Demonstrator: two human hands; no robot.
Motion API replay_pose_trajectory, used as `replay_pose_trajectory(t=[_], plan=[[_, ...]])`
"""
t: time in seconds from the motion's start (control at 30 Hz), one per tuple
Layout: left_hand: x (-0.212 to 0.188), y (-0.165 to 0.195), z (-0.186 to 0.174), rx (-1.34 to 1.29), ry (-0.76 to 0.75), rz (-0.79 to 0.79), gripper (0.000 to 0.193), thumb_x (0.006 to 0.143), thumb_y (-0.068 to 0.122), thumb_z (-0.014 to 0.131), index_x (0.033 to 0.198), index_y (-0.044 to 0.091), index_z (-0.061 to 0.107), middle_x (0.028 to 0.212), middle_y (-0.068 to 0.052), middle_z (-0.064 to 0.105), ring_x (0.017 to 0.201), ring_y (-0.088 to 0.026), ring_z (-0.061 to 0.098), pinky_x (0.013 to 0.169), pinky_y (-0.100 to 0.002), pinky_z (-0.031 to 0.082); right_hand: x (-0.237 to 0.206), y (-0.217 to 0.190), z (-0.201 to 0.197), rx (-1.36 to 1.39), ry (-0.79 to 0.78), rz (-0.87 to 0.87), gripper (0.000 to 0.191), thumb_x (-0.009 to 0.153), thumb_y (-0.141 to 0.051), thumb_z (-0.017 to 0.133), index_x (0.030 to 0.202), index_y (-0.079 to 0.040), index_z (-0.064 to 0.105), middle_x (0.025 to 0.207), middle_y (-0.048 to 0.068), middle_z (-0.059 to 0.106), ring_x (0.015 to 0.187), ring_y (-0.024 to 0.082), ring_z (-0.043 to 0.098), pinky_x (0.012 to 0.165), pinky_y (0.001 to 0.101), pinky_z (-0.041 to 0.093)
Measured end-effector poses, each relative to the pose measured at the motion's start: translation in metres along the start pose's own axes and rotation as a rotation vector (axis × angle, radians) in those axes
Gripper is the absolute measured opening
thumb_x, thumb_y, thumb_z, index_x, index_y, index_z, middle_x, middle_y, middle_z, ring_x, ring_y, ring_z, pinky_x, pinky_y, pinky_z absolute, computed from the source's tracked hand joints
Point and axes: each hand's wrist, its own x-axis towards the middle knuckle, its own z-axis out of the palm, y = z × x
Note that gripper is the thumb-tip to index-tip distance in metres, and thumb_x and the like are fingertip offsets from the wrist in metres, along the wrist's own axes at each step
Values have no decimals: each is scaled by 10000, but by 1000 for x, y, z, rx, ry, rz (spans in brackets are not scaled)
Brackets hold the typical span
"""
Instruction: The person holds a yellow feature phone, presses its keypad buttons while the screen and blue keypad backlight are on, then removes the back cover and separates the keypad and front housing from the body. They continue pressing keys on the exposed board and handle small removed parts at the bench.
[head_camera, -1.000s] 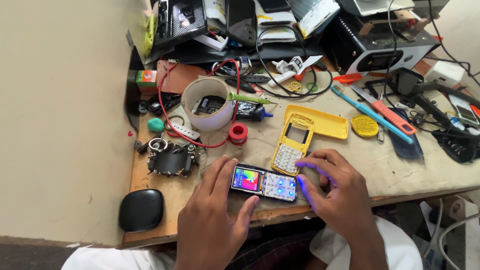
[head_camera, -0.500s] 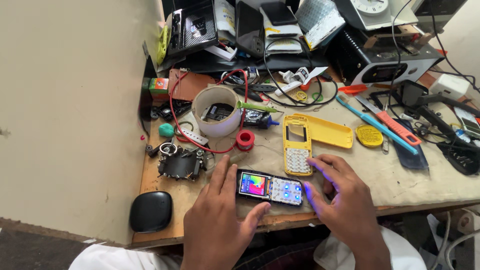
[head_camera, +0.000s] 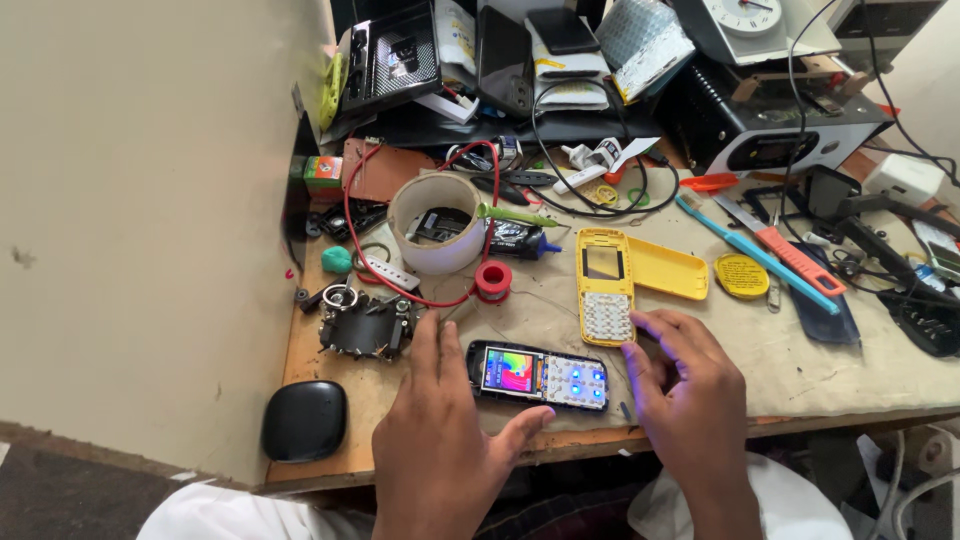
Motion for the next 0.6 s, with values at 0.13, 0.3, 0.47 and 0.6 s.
replay_pose_trajectory(t=[0.13,0.3,0.47,0.6], plan=[[-7,0,-2,-27,-42,-25,1103,674,626,795,1476,-28,414,1593,-169,372,1235,-405,577,828,-483,542,-3,-3,-3,-30,-32,-3,327,821,-77,757,1147,-64,750,1010,69,695,553,158,530,600,326,483],[-6,0,-3,-112,105,70,914,716,476,820,1425,6,485,1550,-228,400,1219,-459,581,792,-485,540,-1,-6,1,-1,-27,63,207,812,-105,788,1019,-98,794,970,42,703,510,145,526,525,316,462],[-10,2,0,-220,233,105,681,783,342,797,1349,35,572,1493,-206,469,1217,-424,604,823,-459,549,-3,-2,3,21,58,-41,172,850,-91,782,1022,-91,784,944,38,705,568,102,543,553,280,459],[-13,2,6,-318,370,216,448,867,229,756,1242,10,650,1344,-154,607,1156,-347,668,874,-421,568,-8,5,6,113,105,29,148,892,-74,773,1040,-80,773,933,22,714,573,86,519,523,267,421]])
